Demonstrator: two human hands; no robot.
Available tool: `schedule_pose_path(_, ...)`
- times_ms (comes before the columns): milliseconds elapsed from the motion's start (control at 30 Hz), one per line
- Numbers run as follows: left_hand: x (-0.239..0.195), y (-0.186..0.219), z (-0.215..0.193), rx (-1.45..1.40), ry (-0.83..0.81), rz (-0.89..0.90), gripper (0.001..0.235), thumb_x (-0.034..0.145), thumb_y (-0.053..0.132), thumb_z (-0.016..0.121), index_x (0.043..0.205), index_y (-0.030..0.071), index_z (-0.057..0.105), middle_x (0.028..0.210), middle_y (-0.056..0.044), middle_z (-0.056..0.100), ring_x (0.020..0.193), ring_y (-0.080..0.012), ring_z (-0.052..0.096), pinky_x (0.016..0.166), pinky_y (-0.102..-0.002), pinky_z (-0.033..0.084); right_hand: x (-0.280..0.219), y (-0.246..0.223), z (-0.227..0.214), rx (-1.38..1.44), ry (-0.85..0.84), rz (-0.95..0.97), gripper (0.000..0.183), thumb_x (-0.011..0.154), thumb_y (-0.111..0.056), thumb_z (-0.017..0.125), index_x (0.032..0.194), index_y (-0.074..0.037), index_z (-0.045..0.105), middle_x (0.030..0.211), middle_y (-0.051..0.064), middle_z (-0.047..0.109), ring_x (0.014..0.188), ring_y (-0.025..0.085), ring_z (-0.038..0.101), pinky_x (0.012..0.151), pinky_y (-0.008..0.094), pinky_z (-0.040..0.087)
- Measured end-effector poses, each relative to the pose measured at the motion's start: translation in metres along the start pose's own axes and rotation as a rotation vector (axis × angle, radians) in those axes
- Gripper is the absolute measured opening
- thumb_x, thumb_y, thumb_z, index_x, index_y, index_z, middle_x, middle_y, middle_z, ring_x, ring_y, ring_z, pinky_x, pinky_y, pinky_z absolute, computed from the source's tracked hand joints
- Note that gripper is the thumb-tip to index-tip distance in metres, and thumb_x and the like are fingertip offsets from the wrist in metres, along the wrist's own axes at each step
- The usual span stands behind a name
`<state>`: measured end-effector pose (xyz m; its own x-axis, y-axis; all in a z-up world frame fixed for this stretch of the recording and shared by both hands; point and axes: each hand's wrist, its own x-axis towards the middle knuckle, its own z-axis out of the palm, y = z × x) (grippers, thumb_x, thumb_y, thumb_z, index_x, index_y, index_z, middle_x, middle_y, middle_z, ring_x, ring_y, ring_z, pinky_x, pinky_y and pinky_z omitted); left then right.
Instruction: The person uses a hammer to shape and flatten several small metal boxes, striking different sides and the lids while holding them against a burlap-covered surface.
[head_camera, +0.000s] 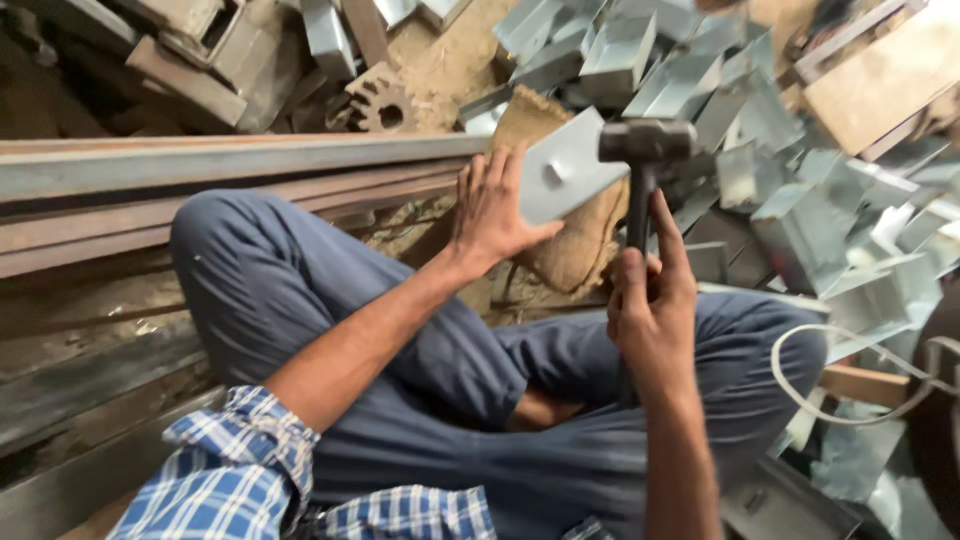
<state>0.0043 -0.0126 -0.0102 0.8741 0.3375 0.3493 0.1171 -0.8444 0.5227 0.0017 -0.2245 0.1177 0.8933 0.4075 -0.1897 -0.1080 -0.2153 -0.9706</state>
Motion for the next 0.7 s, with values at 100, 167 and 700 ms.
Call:
schedule_pose_path(100,0.009,-0.002,0.007,-0.003,-0.157,-0.040,0.131,0.053,0.057,0.095,0.150,-0.006,0.035,0.132,-0.019,0.053,0.114,-0.0329,0.049,0.096,-0.050,0.040,-0.004,0.016,-0.008,0.077,0.101,-0.076,0.056,0.110,-0.014,0.040,0.164,-0.023,0.025,0.081,0.000,0.051,0.046,0.003,0.037,0.038,0.022,0.033)
schedule_pose_path(167,0.016,0.001,0.017,0.046,-0.062,0.021,0.138,0.043,0.060,0.096,0.147,-0.008,0.036,0.129,-0.022,0.052,0.114,-0.0344,0.048,0.094,-0.053,0.038,0.001,0.040,-0.016,0.187,0.173,0.046,0.055,0.112,-0.021,0.034,0.165,-0.026,0.023,0.083,-0.001,0.050,0.049,0.004,0.036,0.042,0.021,0.034)
schedule_pose_path(700,0.063,-0.024,-0.007,0.515,-0.439,0.523,0.124,0.057,0.003,0.092,0.155,0.051,0.036,0.174,-0.016,-0.004,0.156,-0.0451,-0.003,0.119,-0.064,0.002,0.009,0.075,-0.027,0.358,0.218,0.087,0.057,0.110,-0.019,0.039,0.165,-0.023,0.024,0.079,0.001,0.051,0.047,0.005,0.038,0.040,0.023,0.036)
